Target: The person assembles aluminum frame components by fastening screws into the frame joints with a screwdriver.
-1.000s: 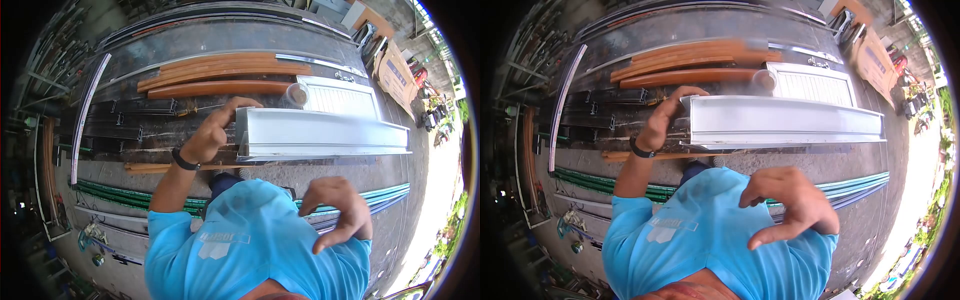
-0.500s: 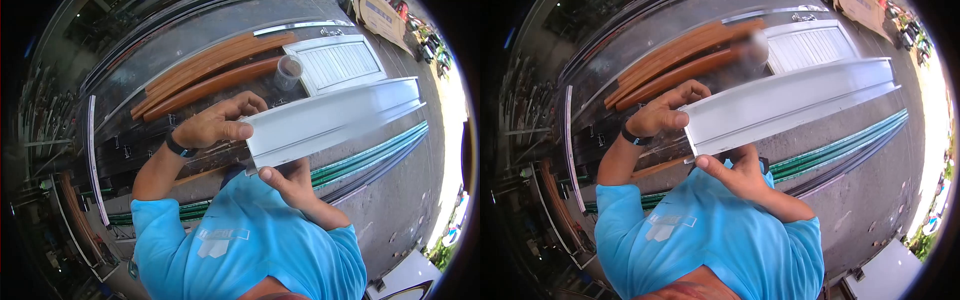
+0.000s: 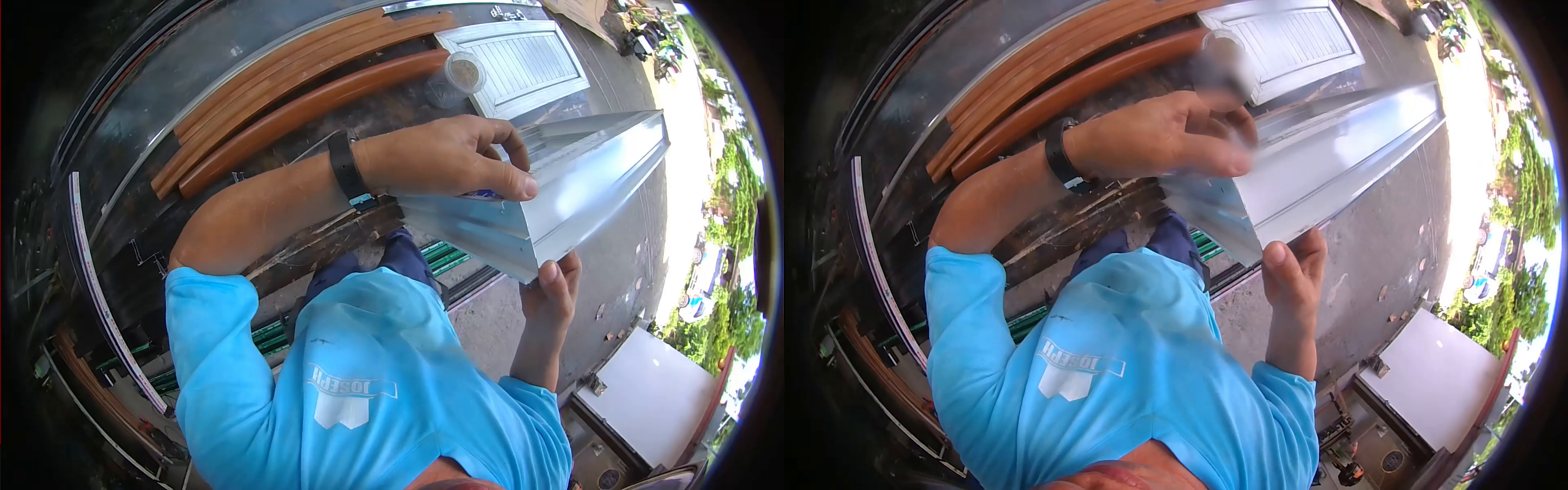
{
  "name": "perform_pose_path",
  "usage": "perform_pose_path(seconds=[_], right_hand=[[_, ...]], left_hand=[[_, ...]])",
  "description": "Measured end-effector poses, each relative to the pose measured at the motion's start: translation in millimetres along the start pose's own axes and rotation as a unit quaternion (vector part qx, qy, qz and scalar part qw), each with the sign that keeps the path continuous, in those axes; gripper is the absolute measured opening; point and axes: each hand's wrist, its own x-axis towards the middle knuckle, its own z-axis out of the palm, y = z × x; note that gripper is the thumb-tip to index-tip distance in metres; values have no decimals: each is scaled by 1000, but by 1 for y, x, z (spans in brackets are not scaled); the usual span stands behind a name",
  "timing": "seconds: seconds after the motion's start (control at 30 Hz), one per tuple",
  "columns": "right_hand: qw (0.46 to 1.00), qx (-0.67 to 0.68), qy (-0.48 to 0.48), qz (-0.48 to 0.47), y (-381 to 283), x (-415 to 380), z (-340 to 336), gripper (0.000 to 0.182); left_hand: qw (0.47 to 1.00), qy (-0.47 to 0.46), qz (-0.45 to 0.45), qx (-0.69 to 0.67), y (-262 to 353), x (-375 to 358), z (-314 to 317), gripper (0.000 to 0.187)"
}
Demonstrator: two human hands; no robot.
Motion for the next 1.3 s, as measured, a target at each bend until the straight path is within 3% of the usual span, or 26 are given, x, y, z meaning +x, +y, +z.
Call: perform_pose_path(seconds=[0.1, 0.2, 0.27, 0.33, 0.4, 0.47, 0.5, 0.57, 0.67, 0.77, 0.87, 0.97, 1.0, 1.1, 1.2, 1.3], right_hand=[[997, -40, -42, -47, 18, -4, -29, 64], [979, 187, -73, -29, 46, -3, -39, 67], [995, 69, 63, 25, 110, -1, -93, 63], [990, 88, 68, 86, 145, 19, -118, 55], [957, 238, -59, 153, 167, 75, -120, 44], [991, -37, -56, 114, 195, 134, -101, 33], [925, -379, 18, 27, 212, 160, -82, 26], [871, -484, -42, -71, 229, 213, -67, 24], [746, -649, -117, -92, 250, 260, -65, 23], [775, -612, -158, -34, 251, 285, -56, 25], [851, -505, -136, -50, 251, 293, -57, 25], [871, -486, -33, -68, 234, 295, -73, 25], [848, -522, -35, -83, 231, 295, -83, 21], [830, -547, -104, -28, 227, 280, -87, 17], [803, -576, -151, 15, 227, 264, -60, 16], [775, -616, -130, -54, 254, 266, -59, 20]], left_hand=[[995, 3, -23, 94, 1, -10, -12, 69], [947, 180, 118, 237, -33, -27, -40, 65], [955, 267, 129, 24, -69, -53, -67, 52], [921, 387, 31, 6, -126, -90, -86, 44], [857, 466, -103, 197, -192, -135, -92, 47], [755, 443, -162, 456, -226, -171, -78, 55], [731, 437, -193, 487, -237, -183, -71, 58], [679, 420, -253, 547, -252, -199, -59, 64], [688, 425, -253, 531, -262, -203, -63, 65], [689, 446, -260, 509, -276, -207, -77, 63], [707, 447, -241, 492, -283, -210, -82, 61], [746, 486, -188, 414, -267, -201, -68, 54], [758, 505, -166, 378, -260, -196, -58, 51], [766, 610, -203, -15, -244, -184, -10, 42], [763, 612, -187, -89, -237, -173, 33, 40], [814, 553, -175, 30, -227, -177, 40, 43]])
